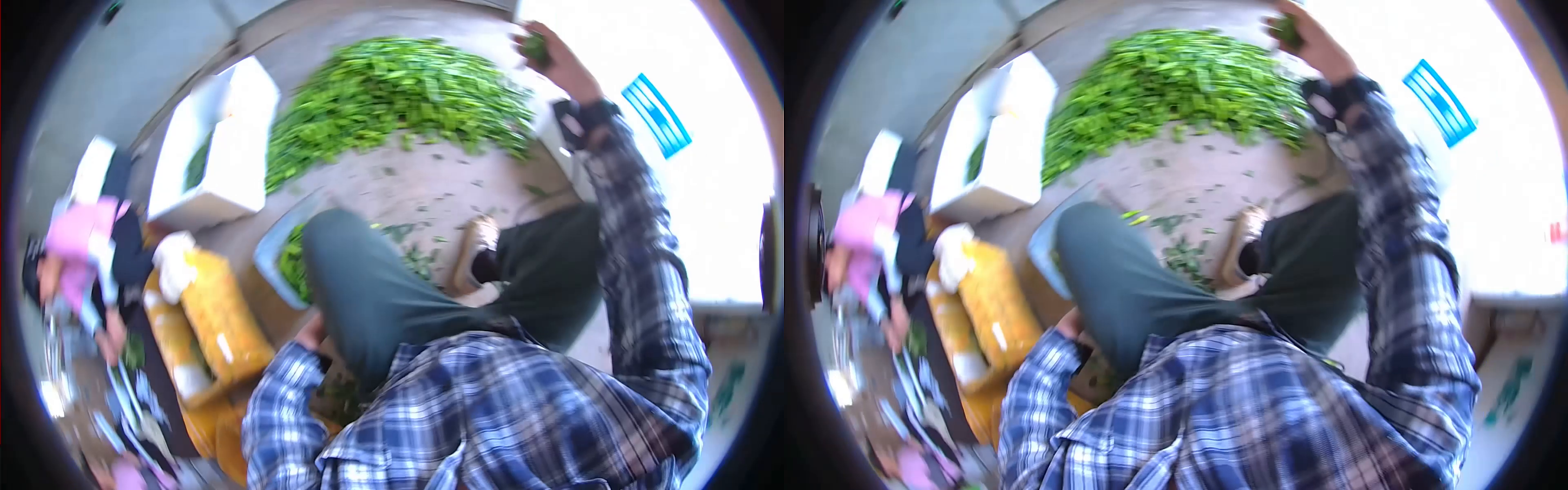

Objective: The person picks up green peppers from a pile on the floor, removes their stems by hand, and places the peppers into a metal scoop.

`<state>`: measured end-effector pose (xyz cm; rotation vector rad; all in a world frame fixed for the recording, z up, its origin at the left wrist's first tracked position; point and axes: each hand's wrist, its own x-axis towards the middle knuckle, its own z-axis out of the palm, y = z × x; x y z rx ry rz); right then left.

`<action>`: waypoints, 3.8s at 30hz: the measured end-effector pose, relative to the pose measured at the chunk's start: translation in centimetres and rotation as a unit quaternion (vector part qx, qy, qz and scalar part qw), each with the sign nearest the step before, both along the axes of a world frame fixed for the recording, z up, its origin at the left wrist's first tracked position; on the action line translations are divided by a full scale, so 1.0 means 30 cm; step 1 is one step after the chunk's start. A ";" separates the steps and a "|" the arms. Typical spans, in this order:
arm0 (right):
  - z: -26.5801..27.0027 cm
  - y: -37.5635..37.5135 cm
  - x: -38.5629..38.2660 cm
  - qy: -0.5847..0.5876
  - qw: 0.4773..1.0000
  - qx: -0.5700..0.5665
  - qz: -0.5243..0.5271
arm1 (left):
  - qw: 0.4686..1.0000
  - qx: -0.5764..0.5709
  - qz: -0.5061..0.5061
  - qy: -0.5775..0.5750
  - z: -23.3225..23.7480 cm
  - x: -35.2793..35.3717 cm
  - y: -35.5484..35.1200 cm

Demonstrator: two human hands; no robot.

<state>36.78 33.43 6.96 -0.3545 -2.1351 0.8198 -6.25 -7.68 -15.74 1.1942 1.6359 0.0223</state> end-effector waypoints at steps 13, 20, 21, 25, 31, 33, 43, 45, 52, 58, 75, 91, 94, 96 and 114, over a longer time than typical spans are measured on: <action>-0.038 -0.014 0.583 0.220 0.795 -0.385 -0.415 | 0.994 0.023 0.062 0.088 -0.119 -0.308 0.095; -0.263 0.202 0.877 0.138 0.633 -0.369 -0.667 | 0.976 0.056 0.088 0.189 -0.189 -0.500 0.043; -0.291 0.214 0.903 0.122 0.632 -0.357 -0.677 | 0.974 0.066 0.081 0.201 -0.206 -0.527 0.029; -0.366 0.276 0.943 0.039 0.610 -0.343 -0.713 | 0.955 0.138 -0.016 0.261 -0.280 -0.635 -0.011; -0.439 0.336 0.970 -0.151 0.615 -0.300 -0.713 | 0.926 0.080 0.150 0.338 -0.348 -0.710 -0.042; -0.498 0.372 1.013 -0.355 0.588 -0.252 -0.681 | 0.921 0.095 0.074 0.371 -0.372 -0.726 -0.055; -0.812 0.669 0.306 -0.382 0.811 0.074 -0.436 | 0.859 0.007 0.341 0.381 -0.319 -0.636 0.114; -0.814 0.589 0.003 -0.414 0.823 0.008 -0.390 | 0.865 0.000 0.337 0.372 -0.335 -0.655 0.103; -1.164 0.658 -0.233 -0.446 0.763 -0.170 -0.436 | 0.794 0.058 0.581 0.168 -0.409 -0.678 0.060; -1.295 0.528 -0.360 -0.440 0.698 -0.242 -0.510 | 0.793 0.076 0.563 0.220 -0.419 -0.660 0.052; -1.289 -0.084 -1.118 -0.386 0.879 -0.082 -0.268 | 0.787 0.121 0.525 0.300 -0.418 -0.628 0.081; -1.250 -0.046 -0.770 -0.381 0.849 -0.067 -0.359 | 0.764 0.093 0.607 0.199 -0.383 -0.628 0.094; -1.287 0.005 -0.796 -0.439 0.778 -0.204 -0.400 | 0.780 0.077 0.585 0.209 -0.383 -0.638 0.086; -1.306 -0.032 -0.824 -0.433 0.774 -0.216 -0.407 | 0.772 0.107 0.609 0.149 -0.381 -0.638 0.089; -1.211 -0.324 -0.746 -0.424 0.822 -0.340 -0.169 | 0.791 0.168 0.540 0.233 -0.442 -0.655 0.116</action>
